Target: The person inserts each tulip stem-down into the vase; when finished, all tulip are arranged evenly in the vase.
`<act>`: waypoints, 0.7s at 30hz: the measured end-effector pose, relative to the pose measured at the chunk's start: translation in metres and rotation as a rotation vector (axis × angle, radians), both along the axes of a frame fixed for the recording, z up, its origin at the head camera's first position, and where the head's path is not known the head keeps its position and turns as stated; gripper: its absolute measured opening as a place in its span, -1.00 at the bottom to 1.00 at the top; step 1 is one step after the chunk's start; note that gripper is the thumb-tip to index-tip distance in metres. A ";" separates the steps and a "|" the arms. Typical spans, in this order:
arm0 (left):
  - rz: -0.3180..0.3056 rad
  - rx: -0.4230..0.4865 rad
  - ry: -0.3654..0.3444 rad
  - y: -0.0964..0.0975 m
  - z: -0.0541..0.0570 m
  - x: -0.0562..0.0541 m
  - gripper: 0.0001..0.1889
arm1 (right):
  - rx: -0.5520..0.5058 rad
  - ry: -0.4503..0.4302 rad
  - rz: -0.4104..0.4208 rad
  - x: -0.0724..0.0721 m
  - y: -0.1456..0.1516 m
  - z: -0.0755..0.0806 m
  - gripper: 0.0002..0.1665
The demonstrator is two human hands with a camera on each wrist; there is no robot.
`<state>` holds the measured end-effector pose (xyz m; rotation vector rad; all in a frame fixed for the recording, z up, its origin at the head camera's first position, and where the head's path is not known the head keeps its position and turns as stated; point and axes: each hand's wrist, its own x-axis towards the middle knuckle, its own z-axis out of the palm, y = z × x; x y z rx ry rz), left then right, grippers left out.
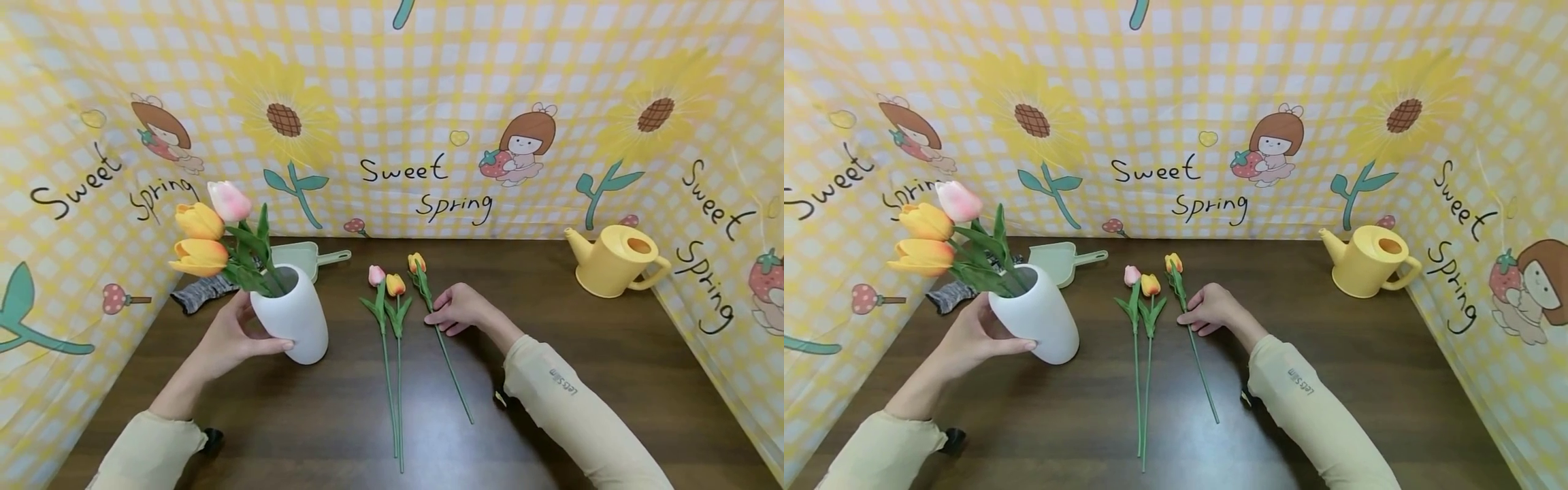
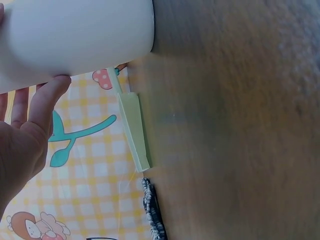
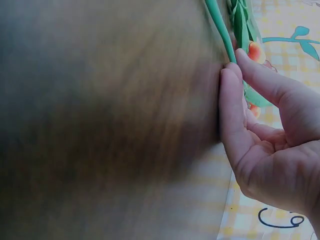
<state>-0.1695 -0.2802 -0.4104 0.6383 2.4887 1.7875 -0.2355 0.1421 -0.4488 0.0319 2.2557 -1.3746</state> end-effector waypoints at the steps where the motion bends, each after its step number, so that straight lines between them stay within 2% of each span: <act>1: -0.001 0.005 -0.003 0.001 -0.001 0.000 0.02 | 0.002 -0.005 0.001 -0.001 0.001 0.001 -0.57; 21: 0.014 -0.018 0.006 -0.001 -0.002 0.001 -0.03 | -0.016 -0.057 0.005 -0.007 0.001 -0.001 -0.60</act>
